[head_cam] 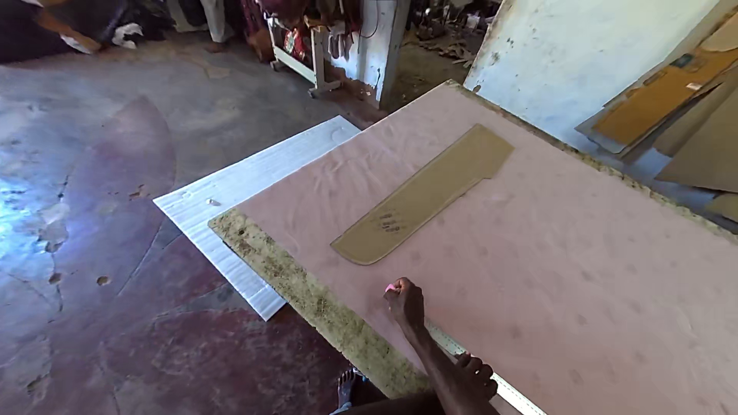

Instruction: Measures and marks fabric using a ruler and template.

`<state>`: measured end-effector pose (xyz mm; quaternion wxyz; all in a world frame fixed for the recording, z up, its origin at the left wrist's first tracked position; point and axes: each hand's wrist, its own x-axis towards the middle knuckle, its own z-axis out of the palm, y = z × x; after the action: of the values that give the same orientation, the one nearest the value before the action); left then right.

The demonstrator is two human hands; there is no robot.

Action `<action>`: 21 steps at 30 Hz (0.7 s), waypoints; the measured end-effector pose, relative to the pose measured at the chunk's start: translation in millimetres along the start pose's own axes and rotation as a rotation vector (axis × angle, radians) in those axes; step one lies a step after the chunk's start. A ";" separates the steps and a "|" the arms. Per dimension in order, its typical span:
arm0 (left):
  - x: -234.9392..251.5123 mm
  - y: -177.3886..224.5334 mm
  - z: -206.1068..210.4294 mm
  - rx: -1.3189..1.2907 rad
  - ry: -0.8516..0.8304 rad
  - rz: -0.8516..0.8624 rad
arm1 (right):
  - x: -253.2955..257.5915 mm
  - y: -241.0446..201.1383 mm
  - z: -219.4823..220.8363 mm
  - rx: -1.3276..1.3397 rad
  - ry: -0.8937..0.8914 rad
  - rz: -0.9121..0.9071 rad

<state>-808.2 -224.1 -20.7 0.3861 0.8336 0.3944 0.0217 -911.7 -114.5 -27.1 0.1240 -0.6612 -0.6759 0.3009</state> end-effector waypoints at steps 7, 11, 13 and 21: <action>-8.8 7.5 -33.0 0.145 -0.222 0.075 | 0.8 -11.3 -5.5 -0.025 -0.068 0.062; -17.1 19.7 -45.6 0.117 -0.245 0.023 | 7.8 -3.3 -7.8 0.014 -0.121 0.100; -5.3 11.6 -24.1 0.144 -0.204 0.036 | 10.9 10.0 3.2 0.030 -0.092 0.070; 25.9 -16.4 57.4 0.073 0.295 0.038 | -20.1 -9.2 -33.3 0.501 -0.662 0.204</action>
<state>-781.3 -236.2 -78.8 0.2927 0.8421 0.4317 0.1370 -898.5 -125.3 9.0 0.0266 -0.5420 -0.5165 0.6624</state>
